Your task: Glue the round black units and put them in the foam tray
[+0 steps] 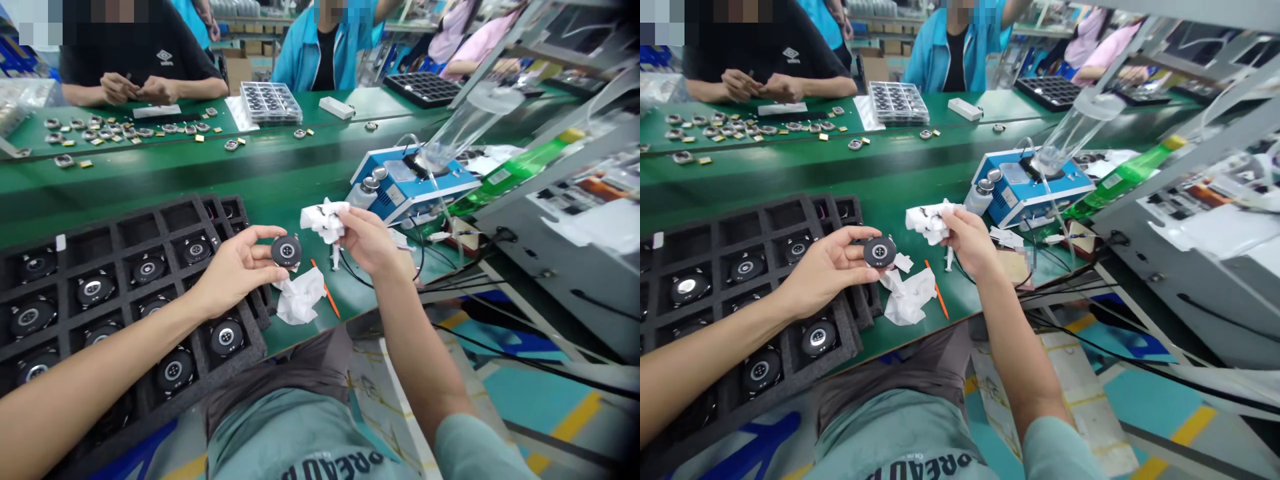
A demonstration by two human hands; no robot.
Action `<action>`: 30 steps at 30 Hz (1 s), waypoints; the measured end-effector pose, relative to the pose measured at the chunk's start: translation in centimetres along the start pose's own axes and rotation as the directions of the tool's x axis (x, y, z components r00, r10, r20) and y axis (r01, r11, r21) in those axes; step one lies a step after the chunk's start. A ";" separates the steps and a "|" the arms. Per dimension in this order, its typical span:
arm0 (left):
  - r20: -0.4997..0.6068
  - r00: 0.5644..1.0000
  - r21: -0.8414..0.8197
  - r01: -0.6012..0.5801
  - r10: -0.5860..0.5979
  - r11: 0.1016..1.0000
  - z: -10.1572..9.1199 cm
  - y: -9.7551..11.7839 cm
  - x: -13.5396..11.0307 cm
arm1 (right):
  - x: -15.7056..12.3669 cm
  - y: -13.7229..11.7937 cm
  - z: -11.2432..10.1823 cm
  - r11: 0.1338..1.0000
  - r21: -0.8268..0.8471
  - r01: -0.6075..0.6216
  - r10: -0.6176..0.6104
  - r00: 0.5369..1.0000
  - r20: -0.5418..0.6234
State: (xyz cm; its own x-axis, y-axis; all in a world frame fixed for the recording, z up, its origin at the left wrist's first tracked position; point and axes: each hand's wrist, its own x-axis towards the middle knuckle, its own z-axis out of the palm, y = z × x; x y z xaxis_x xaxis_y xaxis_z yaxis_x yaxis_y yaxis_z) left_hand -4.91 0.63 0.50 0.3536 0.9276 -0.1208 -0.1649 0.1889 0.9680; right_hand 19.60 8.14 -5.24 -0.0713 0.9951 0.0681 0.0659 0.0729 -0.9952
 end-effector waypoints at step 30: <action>-0.089 0.994 0.069 -0.056 0.062 0.996 0.2 0.1 -0.3 | -4.7 0.0 3.1 0.975 0.198 0.105 -0.126 0.987 0.100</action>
State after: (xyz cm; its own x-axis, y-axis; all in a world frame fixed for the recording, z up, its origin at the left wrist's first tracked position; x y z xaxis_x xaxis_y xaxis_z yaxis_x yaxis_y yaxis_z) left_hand -4.85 0.34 0.63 0.2593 0.9625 -0.0796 -0.1208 0.1141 0.9861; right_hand 16.85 3.24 -5.75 -0.1785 0.9662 0.1860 -0.1401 0.1622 -0.9768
